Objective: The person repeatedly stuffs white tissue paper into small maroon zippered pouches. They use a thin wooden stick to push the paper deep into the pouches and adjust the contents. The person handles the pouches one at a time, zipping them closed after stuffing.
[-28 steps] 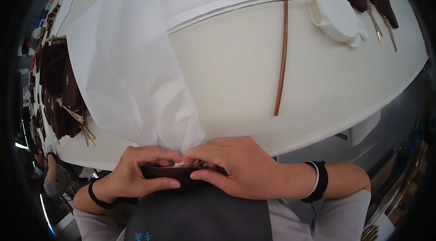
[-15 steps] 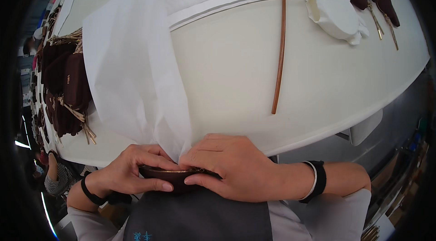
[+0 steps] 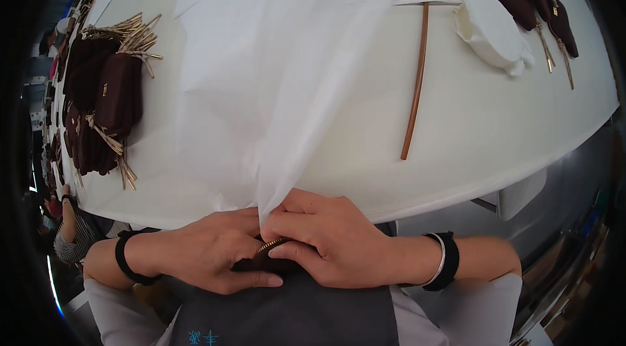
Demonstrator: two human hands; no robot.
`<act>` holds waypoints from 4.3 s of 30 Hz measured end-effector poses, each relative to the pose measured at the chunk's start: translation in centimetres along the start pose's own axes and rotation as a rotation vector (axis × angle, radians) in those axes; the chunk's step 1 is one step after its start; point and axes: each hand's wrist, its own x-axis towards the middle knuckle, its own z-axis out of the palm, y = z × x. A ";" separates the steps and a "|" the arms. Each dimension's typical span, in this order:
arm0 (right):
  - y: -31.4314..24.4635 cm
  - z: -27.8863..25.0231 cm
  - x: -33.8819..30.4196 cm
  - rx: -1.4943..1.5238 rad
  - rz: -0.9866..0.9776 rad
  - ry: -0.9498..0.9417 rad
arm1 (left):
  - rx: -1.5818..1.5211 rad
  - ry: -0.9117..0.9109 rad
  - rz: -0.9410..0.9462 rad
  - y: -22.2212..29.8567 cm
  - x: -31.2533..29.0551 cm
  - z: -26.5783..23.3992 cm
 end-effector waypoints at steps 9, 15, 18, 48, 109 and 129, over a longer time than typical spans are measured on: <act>-0.5 -2.3 -1.6 -0.125 0.096 -0.096 | 0.145 0.412 0.150 0.4 0.0 0.2; -0.8 -2.9 -2.6 -0.090 0.191 -0.054 | 0.235 0.684 -0.030 -0.1 -3.7 1.1; -1.3 -2.6 -2.2 -0.031 0.253 -0.090 | 0.066 0.725 -0.125 -1.2 -3.9 3.2; -0.1 -0.4 -4.5 -0.366 0.126 -0.033 | 0.005 0.791 -0.013 -4.0 -4.3 6.3; -0.7 -0.4 -1.5 -0.463 -0.033 -0.074 | -0.028 0.867 0.094 -4.1 -4.9 5.6; -0.8 -0.2 -2.4 -0.482 0.018 -0.116 | 0.102 0.728 -0.031 -4.0 -5.7 5.7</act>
